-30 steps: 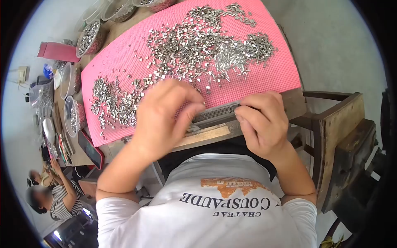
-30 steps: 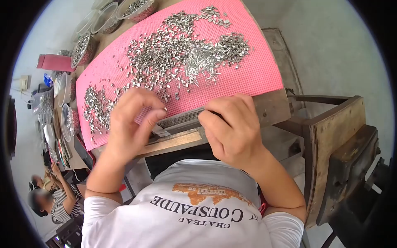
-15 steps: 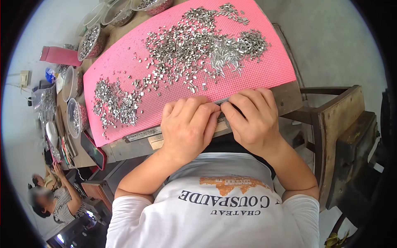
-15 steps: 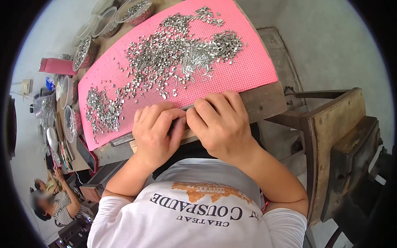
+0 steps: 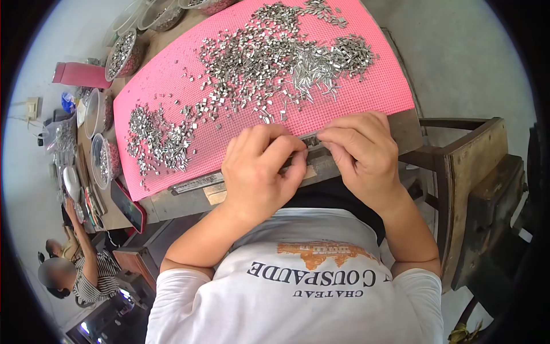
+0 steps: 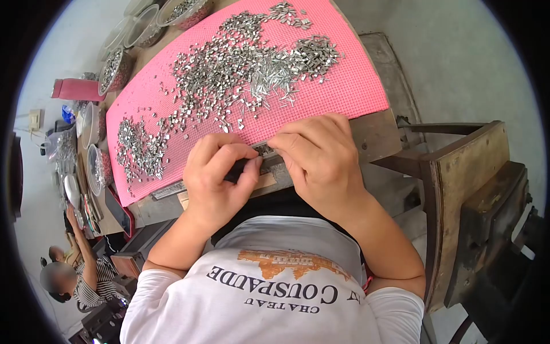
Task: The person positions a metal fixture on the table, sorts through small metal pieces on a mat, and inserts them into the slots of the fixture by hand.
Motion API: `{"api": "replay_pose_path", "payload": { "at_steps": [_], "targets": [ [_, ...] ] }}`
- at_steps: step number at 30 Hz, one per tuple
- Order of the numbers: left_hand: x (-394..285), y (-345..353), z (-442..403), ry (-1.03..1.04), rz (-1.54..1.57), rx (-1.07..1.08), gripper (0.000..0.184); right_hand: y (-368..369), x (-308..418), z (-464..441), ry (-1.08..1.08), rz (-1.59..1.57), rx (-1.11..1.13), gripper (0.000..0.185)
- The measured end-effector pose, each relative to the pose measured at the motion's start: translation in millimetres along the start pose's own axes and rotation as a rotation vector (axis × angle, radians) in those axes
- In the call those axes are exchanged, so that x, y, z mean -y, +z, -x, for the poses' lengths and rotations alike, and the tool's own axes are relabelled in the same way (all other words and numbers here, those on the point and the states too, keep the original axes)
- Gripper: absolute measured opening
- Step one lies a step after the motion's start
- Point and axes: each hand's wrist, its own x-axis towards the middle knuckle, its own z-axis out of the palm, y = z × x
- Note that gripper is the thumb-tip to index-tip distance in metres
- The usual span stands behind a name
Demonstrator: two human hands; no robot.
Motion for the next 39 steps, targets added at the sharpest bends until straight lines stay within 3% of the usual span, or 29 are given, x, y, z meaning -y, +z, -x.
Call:
{"api": "replay_pose_path", "payload": {
  "at_steps": [4,6,13,15,18,22,23,30,32,35,39],
  "targets": [
    [-4.2,-9.0,-5.6,-0.090,0.099,0.059,0.020,-4.1,2.7,-3.7,0.026,-0.032,0.026,0.024],
    [-5.7,-13.4,-7.1,-0.205,0.301,0.065,0.022,-4.4,3.7,-4.0,0.039,-0.033,0.023,0.023],
    [11.0,-44.3,5.6,-0.046,0.182,-0.034,0.030,-12.9,12.1,-6.0,0.051,0.058,0.077,0.021],
    [15.1,-49.6,18.9,-0.086,0.199,-0.075,0.030,-27.0,29.0,-14.8,0.035,-0.056,0.131,0.024],
    [22.6,-57.4,42.8,-0.188,0.203,-0.141,0.027,-53.7,69.1,-30.0,0.151,-0.790,0.282,0.020],
    [31.6,-64.3,66.6,-0.247,0.148,-0.220,0.024,-64.5,99.8,-50.8,-0.047,-1.339,0.518,0.009],
    [31.6,-65.9,69.5,-0.257,0.158,-0.233,0.024,-63.4,105.1,-52.5,-0.082,-1.373,0.592,0.020],
    [39.5,-72.0,88.4,-0.210,0.116,-0.281,0.025,-51.9,126.4,-73.1,0.080,-1.597,0.815,0.015],
    [41.3,-73.6,92.3,-0.227,0.127,-0.293,0.026,-39.2,118.6,-63.7,-0.138,-1.733,0.817,0.014],
    [47.0,-77.1,97.0,-0.224,0.101,-0.331,0.025,-29.9,112.3,-54.1,-0.141,-1.825,0.793,0.014],
    [63.0,-90.0,105.9,-0.277,0.025,-0.442,0.023,-27.4,114.8,-57.9,0.015,-1.556,0.724,0.011]
  ]
}}
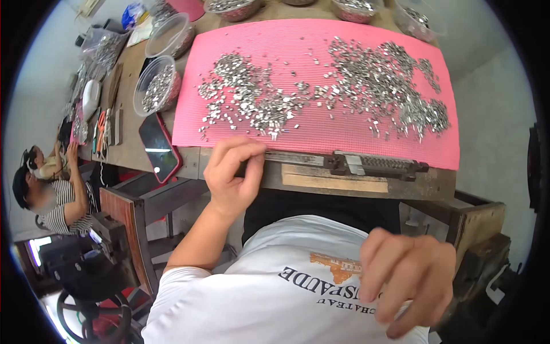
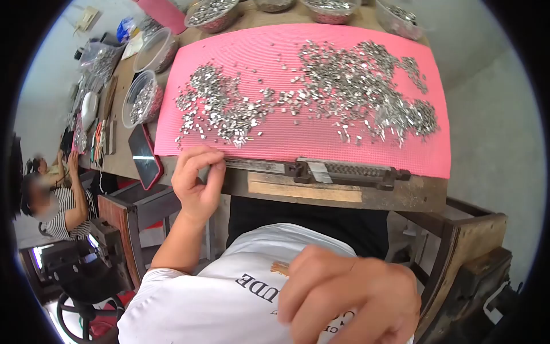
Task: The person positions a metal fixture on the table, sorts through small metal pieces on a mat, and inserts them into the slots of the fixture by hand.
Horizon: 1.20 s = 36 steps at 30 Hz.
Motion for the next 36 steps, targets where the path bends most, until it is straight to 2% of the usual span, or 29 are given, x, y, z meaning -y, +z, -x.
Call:
{"api": "replay_pose_path", "payload": {
  "at_steps": [2,3,6,8,10,12,18,22,24,26,29,31,36],
  "targets": [
    [14.0,-12.9,2.4,-0.035,-0.037,-0.076,0.023,-5.7,-10.9,1.6,0.019,0.212,-0.053,0.013],
    [21.4,-19.6,1.8,-0.030,-0.083,-0.106,0.022,-10.3,-12.7,-3.0,0.042,0.292,-0.067,0.022],
    [37.1,-39.1,0.8,-0.156,-0.107,-0.125,0.023,-22.0,-24.3,-18.5,0.202,0.679,-0.142,0.030],
    [41.9,-45.7,-1.5,-0.173,-0.159,-0.128,0.024,-31.0,-43.2,-29.4,0.141,0.974,-0.116,0.030],
    [46.5,-51.8,-2.7,-0.192,-0.205,-0.130,0.024,-34.7,-58.5,-44.9,0.159,1.057,-0.084,0.030],
    [48.9,-53.7,-2.3,-0.216,-0.202,-0.119,0.024,-41.8,-77.2,-57.5,0.076,1.281,0.035,0.028],
    [51.8,-48.0,-1.2,-0.319,-0.112,-0.103,0.023,-47.3,-139.9,-106.3,-0.007,1.380,0.254,0.036],
    [63.4,-42.4,2.5,-0.319,-0.056,-0.151,0.033,-46.4,-180.4,-146.8,-0.055,1.543,0.351,0.042],
    [67.3,-36.8,3.2,-0.454,0.267,-0.328,0.039,-48.5,-192.1,-158.1,-0.069,1.587,0.393,0.043],
    [68.4,-39.7,5.3,-0.455,0.282,-0.307,0.043,-48.6,-198.4,-163.7,0.027,1.511,0.515,0.045],
    [72.3,-48.9,10.3,-0.370,0.128,-0.200,0.038,-48.8,-173.3,-154.3,0.099,1.522,0.605,0.046],
    [63.8,-55.7,8.7,-0.374,0.097,-0.192,0.036,-56.2,-166.8,-137.3,0.016,1.499,0.565,0.046],
    [59.2,-66.5,14.6,-0.325,0.001,-0.110,0.031,-61.2,-131.8,-113.5,0.127,1.523,0.530,0.046]
  ]
}}
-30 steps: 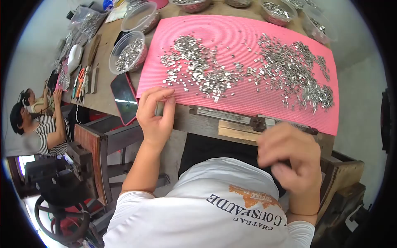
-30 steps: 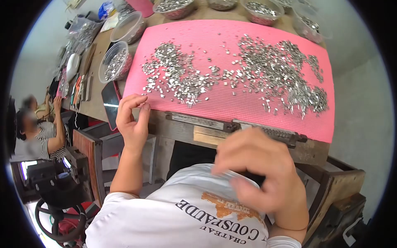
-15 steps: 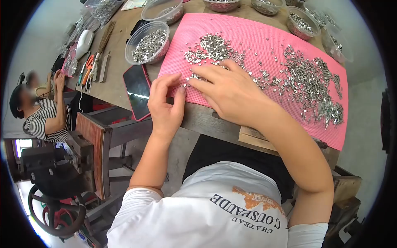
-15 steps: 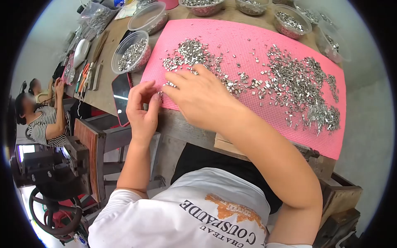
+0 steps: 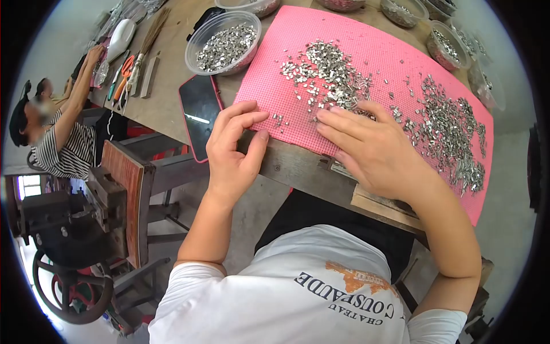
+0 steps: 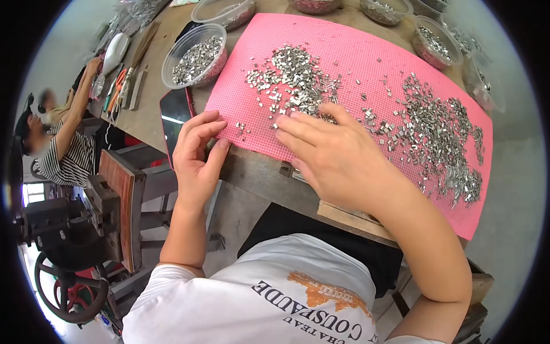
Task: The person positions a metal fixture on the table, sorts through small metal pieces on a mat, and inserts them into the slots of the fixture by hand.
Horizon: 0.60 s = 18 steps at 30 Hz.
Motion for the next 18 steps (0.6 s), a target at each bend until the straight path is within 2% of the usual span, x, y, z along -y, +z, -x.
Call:
{"api": "replay_pose_path", "payload": {
  "at_steps": [7,13,16,18],
  "targets": [
    [-11.2,0.4,-9.8,0.082,-0.104,0.037,0.027,-19.8,12.2,28.8,0.082,-0.015,0.067,0.046],
    [-14.0,-5.2,-17.4,0.006,-0.142,0.093,0.024,-22.3,14.7,32.2,0.121,-0.090,0.004,0.033],
    [-14.6,-7.2,-16.8,-0.030,-0.142,0.138,0.027,-22.7,13.5,31.3,0.121,-0.115,-0.026,0.028],
    [-14.6,-4.4,-16.1,0.079,-0.221,0.179,0.036,-21.9,12.8,29.5,0.126,-0.099,-0.057,0.026]
  ]
}}
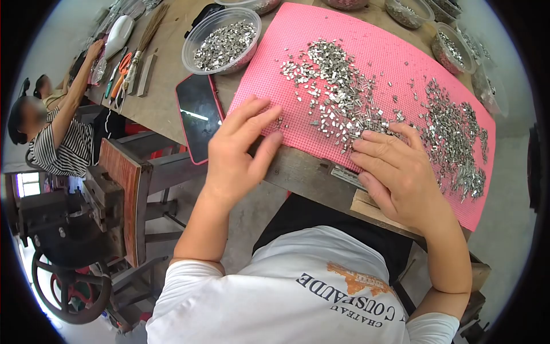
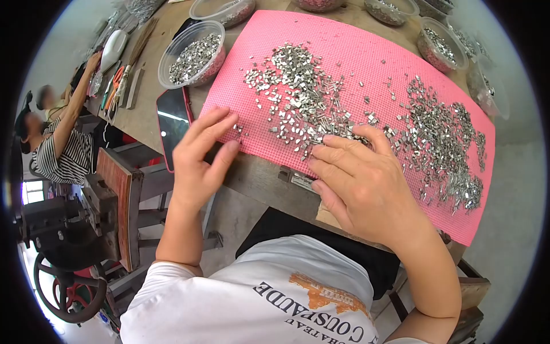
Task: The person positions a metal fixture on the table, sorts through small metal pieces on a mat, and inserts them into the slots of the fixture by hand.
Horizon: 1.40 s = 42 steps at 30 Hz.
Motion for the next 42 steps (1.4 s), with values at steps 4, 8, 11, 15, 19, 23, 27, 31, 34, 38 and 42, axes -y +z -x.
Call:
{"api": "replay_pose_path", "payload": {
  "at_steps": [4,8,11,15,19,23,27,31,34,38,42],
  "targets": [
    [-10.9,14.5,10.1,0.044,-0.381,0.308,0.097,3.0,-0.9,-3.8,-0.021,0.049,-0.056,0.027],
    [-13.9,18.8,-10.8,0.147,-0.232,0.395,0.094,3.2,-0.9,-4.9,-0.008,0.061,-0.060,0.029],
    [-7.3,33.3,-46.0,0.085,-0.336,0.243,0.092,2.4,0.3,-5.8,-0.005,0.064,-0.069,0.030],
    [11.1,54.0,-72.9,0.072,-0.399,0.259,0.096,0.1,1.2,-2.4,-0.007,0.076,-0.087,0.031],
    [-13.3,64.6,-56.6,0.262,-0.345,0.281,0.101,-3.0,-0.5,6.1,0.019,0.088,-0.076,0.031],
    [-28.5,59.8,-40.0,0.353,-0.207,0.386,0.102,-3.9,-2.8,14.2,0.034,0.083,-0.082,0.031],
    [-35.2,57.5,-31.2,0.403,-0.102,0.459,0.103,-5.0,-2.1,18.8,0.039,0.075,-0.100,0.031],
    [-30.2,55.2,-44.8,0.423,-0.183,0.407,0.108,-7.2,-2.0,23.4,0.049,0.066,-0.102,0.030],
    [-10.5,61.2,-68.6,0.406,-0.202,0.362,0.105,-7.8,-2.1,26.8,0.059,0.066,-0.113,0.028],
    [-6.8,77.3,-90.8,0.444,-0.256,0.299,0.096,-7.8,-3.7,29.1,0.073,0.075,-0.121,0.028],
    [-0.8,86.6,-111.4,0.432,-0.142,0.121,0.082,-7.5,-2.0,29.2,0.074,0.080,-0.131,0.027]
  ]
}}
